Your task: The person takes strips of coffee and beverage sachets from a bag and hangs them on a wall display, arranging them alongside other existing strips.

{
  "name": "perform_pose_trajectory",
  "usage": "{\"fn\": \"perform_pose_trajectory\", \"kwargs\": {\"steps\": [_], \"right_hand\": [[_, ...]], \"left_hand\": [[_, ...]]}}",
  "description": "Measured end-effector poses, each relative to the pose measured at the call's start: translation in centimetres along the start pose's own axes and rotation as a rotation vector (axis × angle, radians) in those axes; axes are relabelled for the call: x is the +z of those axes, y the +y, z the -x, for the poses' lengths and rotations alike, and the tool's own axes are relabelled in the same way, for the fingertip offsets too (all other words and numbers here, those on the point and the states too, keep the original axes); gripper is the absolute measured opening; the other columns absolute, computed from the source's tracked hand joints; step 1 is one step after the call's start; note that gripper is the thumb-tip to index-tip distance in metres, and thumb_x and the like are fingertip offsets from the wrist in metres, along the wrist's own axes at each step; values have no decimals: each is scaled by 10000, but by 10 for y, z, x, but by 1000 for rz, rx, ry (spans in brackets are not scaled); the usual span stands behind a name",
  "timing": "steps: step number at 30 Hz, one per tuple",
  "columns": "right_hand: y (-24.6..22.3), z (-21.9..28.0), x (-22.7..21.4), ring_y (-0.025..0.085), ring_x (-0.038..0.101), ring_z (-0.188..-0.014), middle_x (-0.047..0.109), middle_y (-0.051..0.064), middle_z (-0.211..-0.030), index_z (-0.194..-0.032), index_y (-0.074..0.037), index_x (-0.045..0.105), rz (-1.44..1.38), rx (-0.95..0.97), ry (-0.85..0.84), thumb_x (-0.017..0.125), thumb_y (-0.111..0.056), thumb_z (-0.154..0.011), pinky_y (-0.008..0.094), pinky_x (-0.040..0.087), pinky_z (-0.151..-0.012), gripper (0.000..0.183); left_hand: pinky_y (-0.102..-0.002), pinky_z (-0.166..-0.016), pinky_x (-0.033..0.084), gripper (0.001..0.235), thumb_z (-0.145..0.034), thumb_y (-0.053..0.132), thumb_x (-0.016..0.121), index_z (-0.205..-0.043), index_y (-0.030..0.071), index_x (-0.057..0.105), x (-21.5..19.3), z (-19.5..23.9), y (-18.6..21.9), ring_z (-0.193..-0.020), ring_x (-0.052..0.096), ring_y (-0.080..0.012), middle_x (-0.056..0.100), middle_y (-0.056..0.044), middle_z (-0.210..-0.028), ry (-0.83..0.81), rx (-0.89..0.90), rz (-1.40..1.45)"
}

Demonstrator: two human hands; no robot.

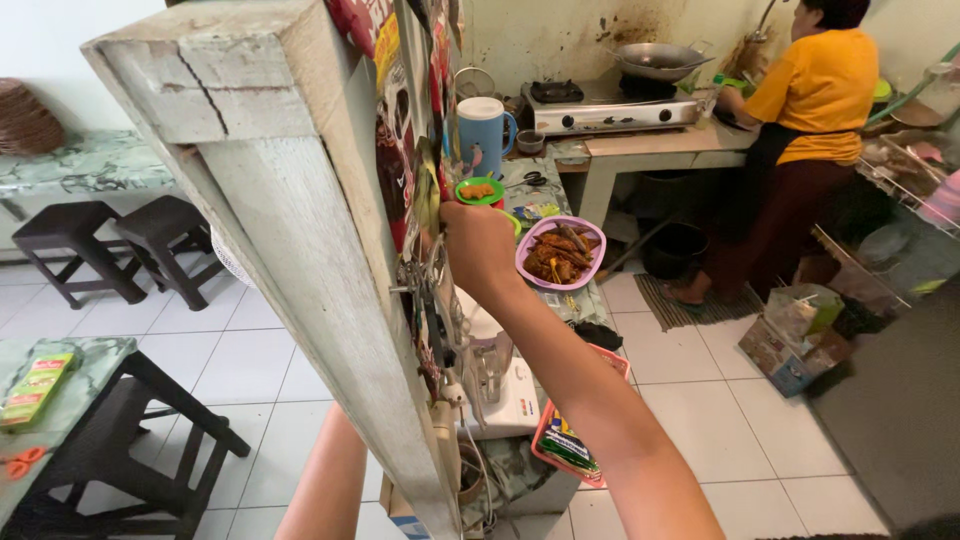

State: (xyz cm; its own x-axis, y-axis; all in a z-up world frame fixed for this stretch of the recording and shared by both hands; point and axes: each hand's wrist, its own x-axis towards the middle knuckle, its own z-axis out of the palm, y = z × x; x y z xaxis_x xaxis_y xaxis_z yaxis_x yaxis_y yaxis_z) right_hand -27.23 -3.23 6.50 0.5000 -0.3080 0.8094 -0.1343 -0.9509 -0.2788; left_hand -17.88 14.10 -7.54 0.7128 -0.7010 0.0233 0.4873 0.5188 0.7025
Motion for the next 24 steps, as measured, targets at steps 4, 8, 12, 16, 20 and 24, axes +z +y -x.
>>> {"fn": "perform_pose_trajectory", "kwargs": {"steps": [4, 8, 12, 16, 20, 24], "right_hand": [[-8, 15, -13, 416, 655, -747, 636, 193, -710, -800, -71, 676, 10, -56, 35, 630, -6, -755, 522, 497, -668, 92], [-18, 31, -32, 405, 651, -723, 634, 178, -720, -842, -58, 656, -100, -89, 87, 649, -19, -739, 496, 489, -615, 111], [-20, 44, -37, 369, 650, -702, 624, 143, -719, -909, -57, 654, -105, -93, 86, 616, 22, -749, 463, 481, -604, 182], [-22, 49, -37, 330, 634, -648, 619, 149, -718, -947, -69, 704, -120, 40, 25, 647, 7, -830, 410, 479, -596, 151], [-29, 59, -40, 246, 675, -607, 695, 147, -726, -1098, -68, 755, -236, 128, 70, 763, -144, -868, 343, 507, -585, 242], [-19, 72, -40, 122, 679, -643, 735, 94, -755, -1120, -32, 752, -331, 282, 67, 679, -87, -894, 304, 526, -610, 243]], "left_hand": [[-322, -778, 558, 329, -1017, 188, 567, -1254, -28, 643, -3, -4, 0, -932, 638, -188, 674, -133, -1068, -8, -1, 5], [-321, -779, 557, 324, -1015, 185, 569, -1250, -25, 645, -3, -10, -2, -933, 636, -187, 674, -131, -1067, -15, -4, 20], [-320, -781, 556, 320, -1012, 183, 571, -1246, -22, 647, -5, -13, -8, -935, 634, -185, 674, -129, -1065, -24, -7, 35], [-319, -782, 555, 316, -1010, 181, 572, -1243, -18, 650, -14, -25, -15, -936, 633, -184, 674, -128, -1063, -34, 2, 46], [-319, -784, 555, 312, -1008, 179, 574, -1239, -15, 652, -38, -39, -20, -937, 631, -182, 673, -126, -1062, 1, 235, -125], [-283, -880, 519, 220, -1034, 32, 588, -1235, -40, 639, -26, -33, -7, -1033, 606, -131, 630, -89, -1180, -119, 695, -442]]}}
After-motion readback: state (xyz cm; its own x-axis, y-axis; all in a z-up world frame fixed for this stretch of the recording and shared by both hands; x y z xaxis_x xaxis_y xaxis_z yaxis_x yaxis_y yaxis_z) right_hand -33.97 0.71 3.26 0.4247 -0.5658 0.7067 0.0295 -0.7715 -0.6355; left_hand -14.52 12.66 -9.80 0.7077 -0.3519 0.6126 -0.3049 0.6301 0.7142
